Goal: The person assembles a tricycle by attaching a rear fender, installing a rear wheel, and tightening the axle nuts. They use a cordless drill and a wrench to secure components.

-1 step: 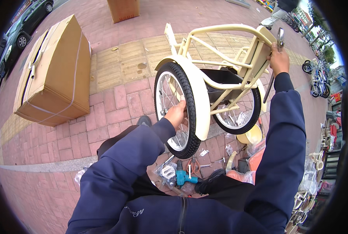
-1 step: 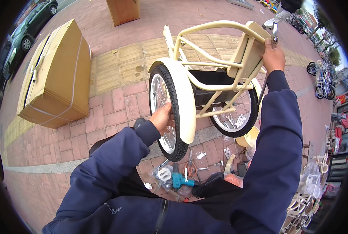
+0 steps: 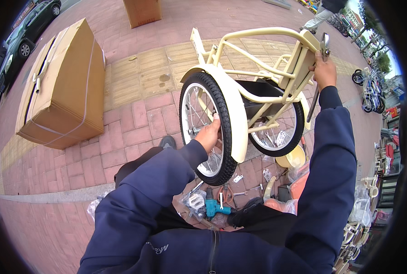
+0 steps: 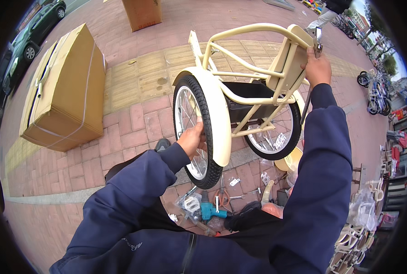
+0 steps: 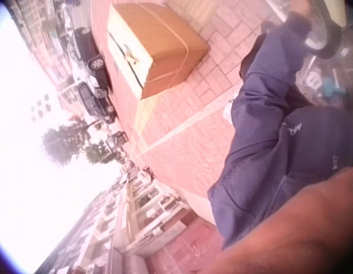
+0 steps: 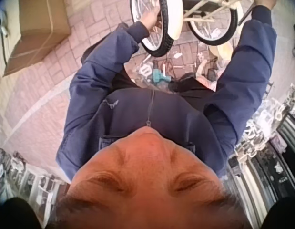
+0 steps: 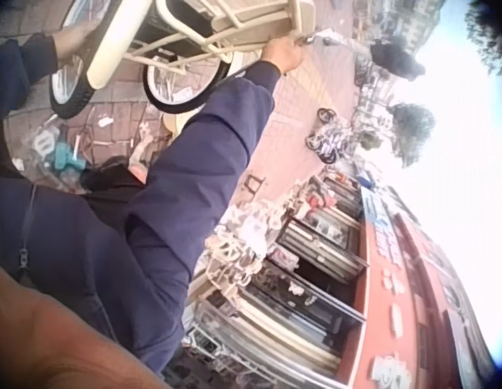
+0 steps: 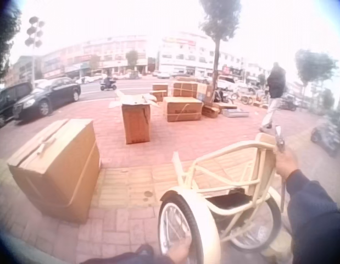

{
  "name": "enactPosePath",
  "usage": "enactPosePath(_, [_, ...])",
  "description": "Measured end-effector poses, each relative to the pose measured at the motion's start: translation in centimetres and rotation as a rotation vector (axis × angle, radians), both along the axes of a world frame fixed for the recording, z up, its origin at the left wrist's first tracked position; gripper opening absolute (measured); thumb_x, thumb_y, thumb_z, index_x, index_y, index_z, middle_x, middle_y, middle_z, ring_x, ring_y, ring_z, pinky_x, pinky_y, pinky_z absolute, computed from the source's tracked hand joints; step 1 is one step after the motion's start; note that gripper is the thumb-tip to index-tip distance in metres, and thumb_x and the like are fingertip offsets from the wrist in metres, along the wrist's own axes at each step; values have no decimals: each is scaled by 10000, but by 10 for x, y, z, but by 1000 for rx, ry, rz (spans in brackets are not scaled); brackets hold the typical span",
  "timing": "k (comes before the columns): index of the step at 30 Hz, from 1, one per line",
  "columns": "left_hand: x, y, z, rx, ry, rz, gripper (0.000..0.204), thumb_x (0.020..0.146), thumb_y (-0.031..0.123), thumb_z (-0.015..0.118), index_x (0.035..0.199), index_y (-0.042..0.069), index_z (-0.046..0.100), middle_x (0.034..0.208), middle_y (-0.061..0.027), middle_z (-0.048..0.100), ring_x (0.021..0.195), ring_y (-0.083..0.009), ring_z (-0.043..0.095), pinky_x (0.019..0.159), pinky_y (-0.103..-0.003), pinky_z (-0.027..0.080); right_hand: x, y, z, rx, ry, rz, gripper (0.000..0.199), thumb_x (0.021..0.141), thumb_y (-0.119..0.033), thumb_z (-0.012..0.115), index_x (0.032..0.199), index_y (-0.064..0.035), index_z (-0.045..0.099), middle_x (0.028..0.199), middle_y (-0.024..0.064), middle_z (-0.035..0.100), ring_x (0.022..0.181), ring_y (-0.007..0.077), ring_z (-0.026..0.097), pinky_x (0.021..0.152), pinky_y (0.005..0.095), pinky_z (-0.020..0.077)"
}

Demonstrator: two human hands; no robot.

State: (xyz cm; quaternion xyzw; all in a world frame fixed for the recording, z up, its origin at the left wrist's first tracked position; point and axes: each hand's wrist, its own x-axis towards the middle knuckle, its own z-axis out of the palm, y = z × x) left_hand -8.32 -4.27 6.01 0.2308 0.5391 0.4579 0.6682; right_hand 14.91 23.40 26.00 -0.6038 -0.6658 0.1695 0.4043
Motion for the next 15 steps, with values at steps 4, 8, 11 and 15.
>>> enactPosePath(4, [37,-1,7,215,91,-240,830,1032,651,197,1185,-34,640,975,-135,710,776,-226,673,659,-343,569,26,-59,-15,-47,121,43,418,1020,-356,573,1044,52,660,782,67,643,538,116,575,529,286,466])
enactPosePath(8, [82,-5,17,314,146,-444,864,1015,682,200,1173,-44,642,901,-151,695,727,-243,669,656,-332,567,70,-165,-59,-184,276,155,491,1040,-441,519,1058,32,649,577,-2,506,410,59,387,375,233,287])
enactPosePath(11, [116,-7,22,337,167,-466,900,997,711,234,1109,-67,672,844,-158,693,696,-239,678,644,-334,564,97,-249,-91,-257,402,166,548,1024,-468,541,1048,65,665,538,-33,448,431,51,391,403,227,283])
enactPosePath(15, [137,-14,38,312,106,-549,886,1006,694,242,1061,-63,698,824,-166,700,703,-251,693,648,-335,565,101,-334,-133,-178,538,108,604,817,-554,777,943,19,634,688,-33,517,573,43,464,517,203,350])
